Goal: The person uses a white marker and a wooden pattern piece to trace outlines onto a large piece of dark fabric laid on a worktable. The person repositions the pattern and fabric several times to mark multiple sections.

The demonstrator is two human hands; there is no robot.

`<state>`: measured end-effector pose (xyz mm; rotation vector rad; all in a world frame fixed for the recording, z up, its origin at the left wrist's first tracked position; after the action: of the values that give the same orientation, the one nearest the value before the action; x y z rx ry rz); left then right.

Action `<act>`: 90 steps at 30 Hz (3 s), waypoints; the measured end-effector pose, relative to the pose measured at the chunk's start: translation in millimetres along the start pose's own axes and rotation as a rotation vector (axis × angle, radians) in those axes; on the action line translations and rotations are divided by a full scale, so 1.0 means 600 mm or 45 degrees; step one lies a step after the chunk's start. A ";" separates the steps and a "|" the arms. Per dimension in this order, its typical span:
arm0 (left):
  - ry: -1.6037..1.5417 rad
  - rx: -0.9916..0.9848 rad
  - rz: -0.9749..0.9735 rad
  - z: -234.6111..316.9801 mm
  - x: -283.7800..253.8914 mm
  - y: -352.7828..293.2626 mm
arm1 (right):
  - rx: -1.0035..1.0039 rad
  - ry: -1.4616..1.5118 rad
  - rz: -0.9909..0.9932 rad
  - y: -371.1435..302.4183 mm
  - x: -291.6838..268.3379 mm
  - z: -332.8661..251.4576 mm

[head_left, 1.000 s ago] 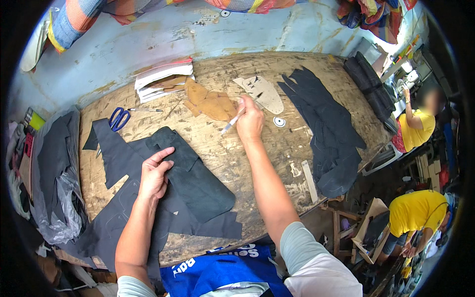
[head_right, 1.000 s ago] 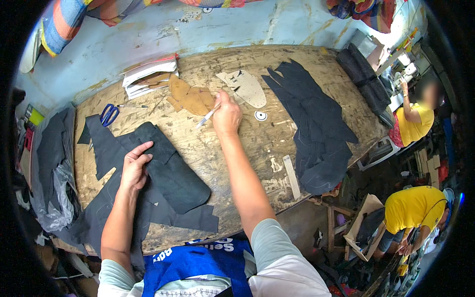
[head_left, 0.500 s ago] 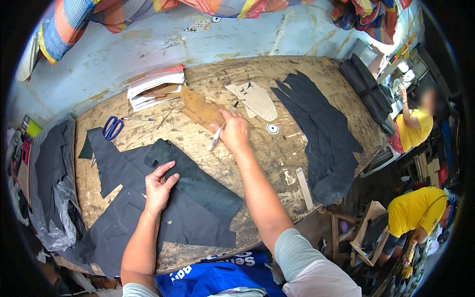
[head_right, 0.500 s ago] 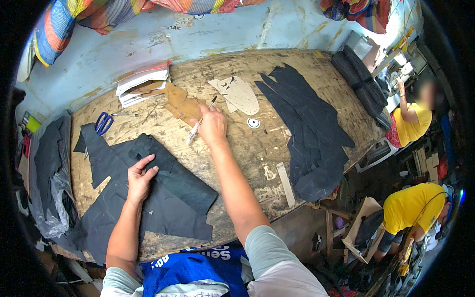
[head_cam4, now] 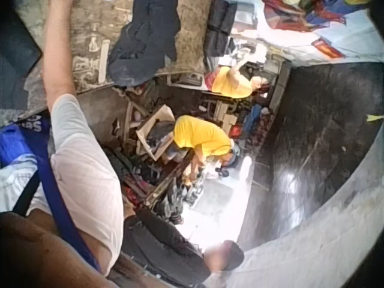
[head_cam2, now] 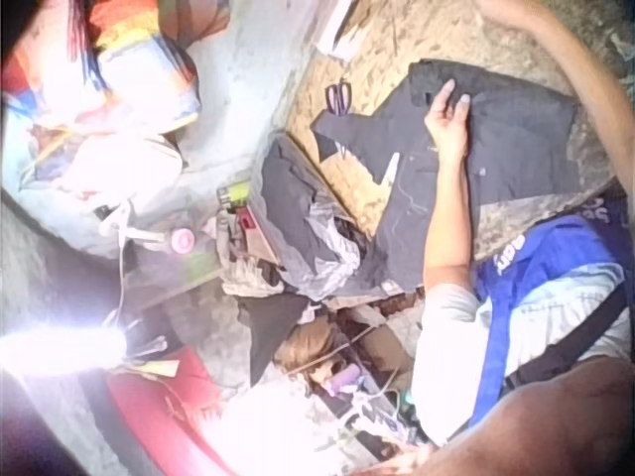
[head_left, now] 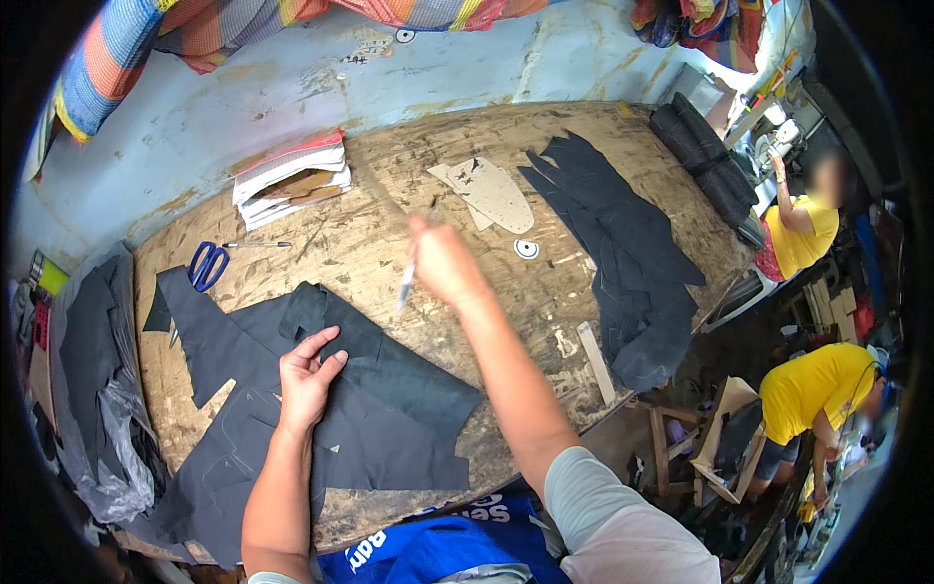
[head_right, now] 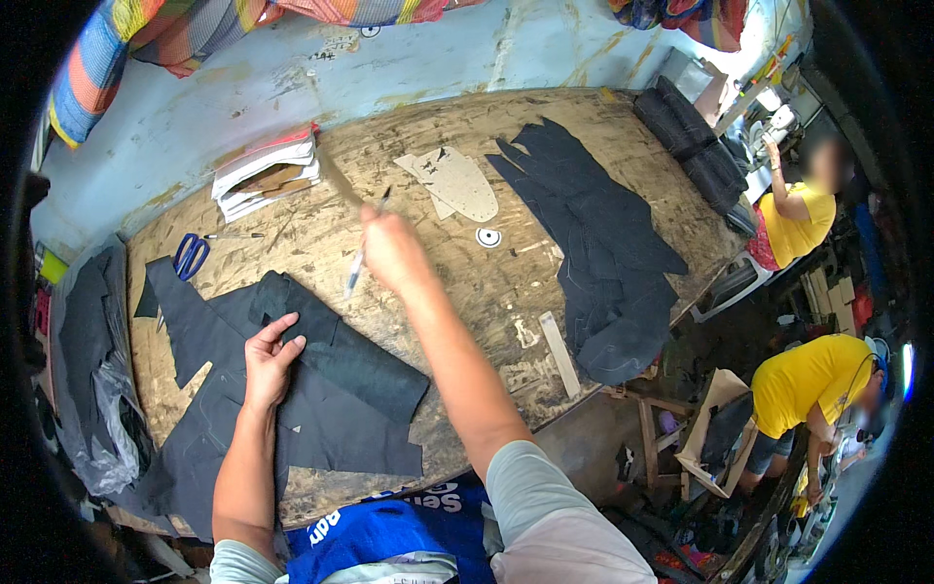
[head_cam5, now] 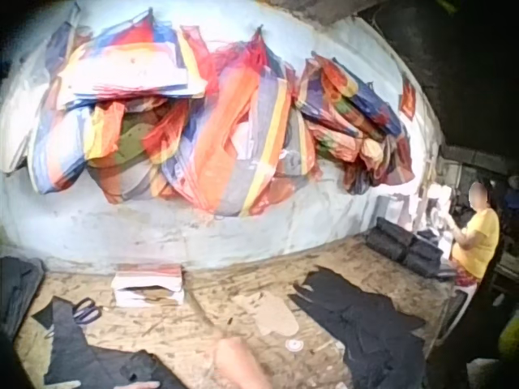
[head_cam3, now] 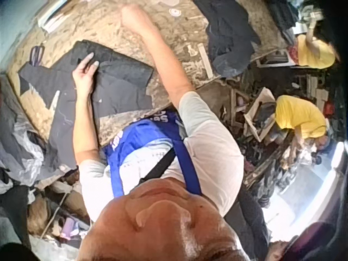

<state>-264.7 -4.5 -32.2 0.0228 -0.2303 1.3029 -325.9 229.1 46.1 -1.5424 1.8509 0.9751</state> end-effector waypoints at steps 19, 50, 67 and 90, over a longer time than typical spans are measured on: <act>-0.159 -0.056 0.139 0.012 0.001 0.036 | 0.396 -0.140 -0.261 -0.017 0.010 0.069; 1.852 0.171 0.773 0.125 -0.219 -0.367 | 0.041 0.504 -0.158 -0.345 0.061 -0.083; 1.553 -0.213 0.713 0.129 -0.245 -0.354 | 0.502 1.741 0.403 -0.332 -0.008 0.021; 1.596 0.539 -0.384 0.035 0.075 -0.308 | -0.450 0.125 -0.283 -0.383 0.086 -0.131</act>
<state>-79.9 -14.0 17.3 -0.3773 1.0762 0.8449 -108.0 116.0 8.8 -1.9882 1.5846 1.1833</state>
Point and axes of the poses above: each hand's wrist, its own y-axis towards the middle knuckle, its own x-axis out of the palm, z = x × y, the point moved 8 cm from there along y, towards the middle knuckle, and after that the axes turned 2 degrees about -z, right-handed, at the moved point
